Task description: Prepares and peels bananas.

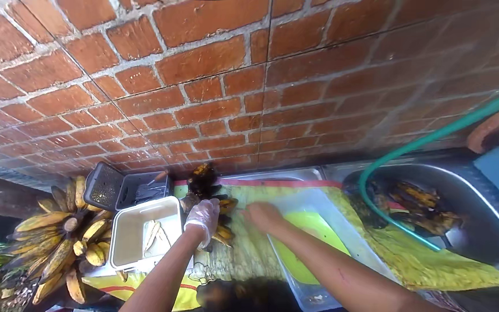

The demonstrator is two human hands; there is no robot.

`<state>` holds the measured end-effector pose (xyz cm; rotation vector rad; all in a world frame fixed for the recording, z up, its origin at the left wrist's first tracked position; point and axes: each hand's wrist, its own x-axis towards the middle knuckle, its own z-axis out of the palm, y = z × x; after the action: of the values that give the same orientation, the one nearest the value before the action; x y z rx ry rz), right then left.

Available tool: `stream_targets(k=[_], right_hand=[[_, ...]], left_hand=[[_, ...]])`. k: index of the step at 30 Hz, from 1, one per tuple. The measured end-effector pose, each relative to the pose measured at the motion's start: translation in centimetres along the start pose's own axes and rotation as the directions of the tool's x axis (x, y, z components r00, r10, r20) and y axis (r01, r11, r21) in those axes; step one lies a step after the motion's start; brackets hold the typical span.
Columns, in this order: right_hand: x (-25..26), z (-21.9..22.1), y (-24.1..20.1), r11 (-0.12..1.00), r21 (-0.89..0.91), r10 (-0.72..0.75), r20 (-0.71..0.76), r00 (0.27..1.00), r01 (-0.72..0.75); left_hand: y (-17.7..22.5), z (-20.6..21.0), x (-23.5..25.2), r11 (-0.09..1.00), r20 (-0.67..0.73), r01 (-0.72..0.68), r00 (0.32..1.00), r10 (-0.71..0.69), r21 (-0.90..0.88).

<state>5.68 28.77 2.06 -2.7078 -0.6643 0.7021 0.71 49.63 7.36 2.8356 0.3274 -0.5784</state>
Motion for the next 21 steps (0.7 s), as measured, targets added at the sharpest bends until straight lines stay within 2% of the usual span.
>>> stream_targets(k=[3, 5, 9, 11, 13, 16, 19, 21], right_hand=[[0.8, -0.3, 1.2, 0.998, -0.017, 0.053, -0.004, 0.999, -0.053], [0.8, -1.5, 1.5, 0.993, -0.043, 0.109, 0.021, 0.994, -0.108], [-0.3, -3.0, 2.1, 0.975, -0.06, 0.216, 0.017, 0.976, -0.215], [-0.7, -2.0, 2.8, 0.978, 0.052, 0.204, -0.075, 0.976, -0.201], [-1.5, -1.0, 2.2, 0.951, 0.266, 0.196, -0.119, 0.973, -0.158], [-2.1, 1.4, 0.4, 0.793, 0.6, 0.185, -0.072, 0.98, -0.105], [-1.5, 4.1, -2.0, 0.624, 0.771, 0.242, -0.035, 0.97, -0.127], [-0.2, 5.6, -3.7, 0.551, 0.821, 0.275, -0.008, 0.961, -0.151]], left_hand=[[1.9, 0.0, 2.8, 0.975, 0.085, -0.068, 0.995, 0.051, 0.212], [3.0, 0.3, 4.4, 0.95, 0.17, -0.109, 0.984, 0.06, 0.294], [3.3, 1.5, 6.3, 0.917, 0.279, -0.094, 0.96, -0.02, 0.387], [2.6, 1.4, 6.7, 0.921, 0.3, -0.104, 0.954, -0.015, 0.375], [1.5, 1.1, 7.1, 0.934, 0.313, -0.145, 0.949, 0.038, 0.326], [0.8, 0.6, 6.7, 0.937, 0.32, -0.221, 0.939, 0.129, 0.271], [0.1, 0.6, 4.4, 0.936, 0.277, -0.291, 0.933, 0.231, 0.199], [-0.7, 0.4, 3.6, 0.948, 0.239, -0.292, 0.937, 0.256, 0.128]])
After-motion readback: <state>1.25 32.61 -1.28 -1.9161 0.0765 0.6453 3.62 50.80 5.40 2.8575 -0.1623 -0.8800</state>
